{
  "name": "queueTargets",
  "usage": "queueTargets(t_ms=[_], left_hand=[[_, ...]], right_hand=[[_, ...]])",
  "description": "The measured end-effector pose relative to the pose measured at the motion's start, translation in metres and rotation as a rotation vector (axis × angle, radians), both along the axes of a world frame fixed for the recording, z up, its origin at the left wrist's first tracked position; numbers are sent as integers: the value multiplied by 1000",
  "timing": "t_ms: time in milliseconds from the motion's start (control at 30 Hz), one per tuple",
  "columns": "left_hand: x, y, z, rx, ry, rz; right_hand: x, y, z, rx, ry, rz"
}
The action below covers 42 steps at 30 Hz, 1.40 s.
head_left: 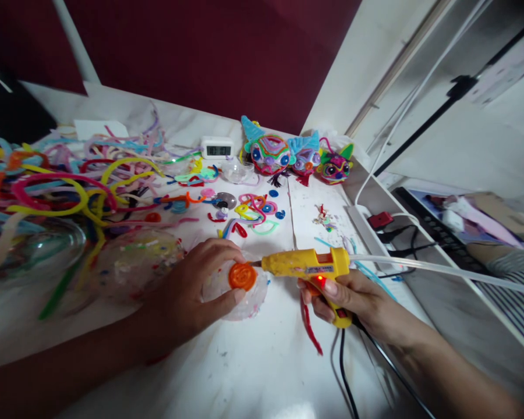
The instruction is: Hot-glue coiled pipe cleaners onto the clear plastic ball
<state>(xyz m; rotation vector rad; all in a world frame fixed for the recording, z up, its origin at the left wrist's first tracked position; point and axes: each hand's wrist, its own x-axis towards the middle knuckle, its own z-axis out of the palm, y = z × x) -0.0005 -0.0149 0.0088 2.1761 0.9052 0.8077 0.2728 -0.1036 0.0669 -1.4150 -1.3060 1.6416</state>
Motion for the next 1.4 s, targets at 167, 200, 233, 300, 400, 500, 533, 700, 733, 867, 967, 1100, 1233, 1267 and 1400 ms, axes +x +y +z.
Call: queueTargets(t_ms=[167,200,233,300,400,500,533,700,733,867,967,1100,1233,1267,1400], left_hand=[[-2,-1,-3,16,-5,-9],[-2,0,-3,21,-8,-17],[-2,0,-4,31,-13,-22],[-2,0,-4,43,-16,-27],[-2,0,-3,45,-14,-24],[-2,0,-2,32,-9,-12],[-2,0,-2,26,-4,-8],[-2,0,-2,29,-1,-10],[-1,0,-1,29,-8,-12],[-1,1,-1,8,-12,-14],[-2,1,-3,18,-11,-21],[-2,2,-7,39,-28,-25],[-2,1,-7,22,-4,-5],[-2,1,-7,18,-1,-2],[-2,1,-7,25,-10,0]], right_hand=[[6,-7,0,27,-30,19],[7,-8,0,18,-35,16],[7,-8,0,11,-39,14],[6,-9,0,4,-38,5],[2,-6,2,8,-22,1],[-2,-2,3,19,-14,4],[-3,-2,4,22,-14,5],[-1,-5,4,7,-37,7],[0,-6,4,10,-44,6],[3,-11,3,13,-57,7],[4,-11,2,13,-54,7],[0,-6,2,2,-1,-9],[-3,0,0,-30,62,-21],[-3,1,0,-37,70,-27],[-1,3,-3,-58,87,-47]])
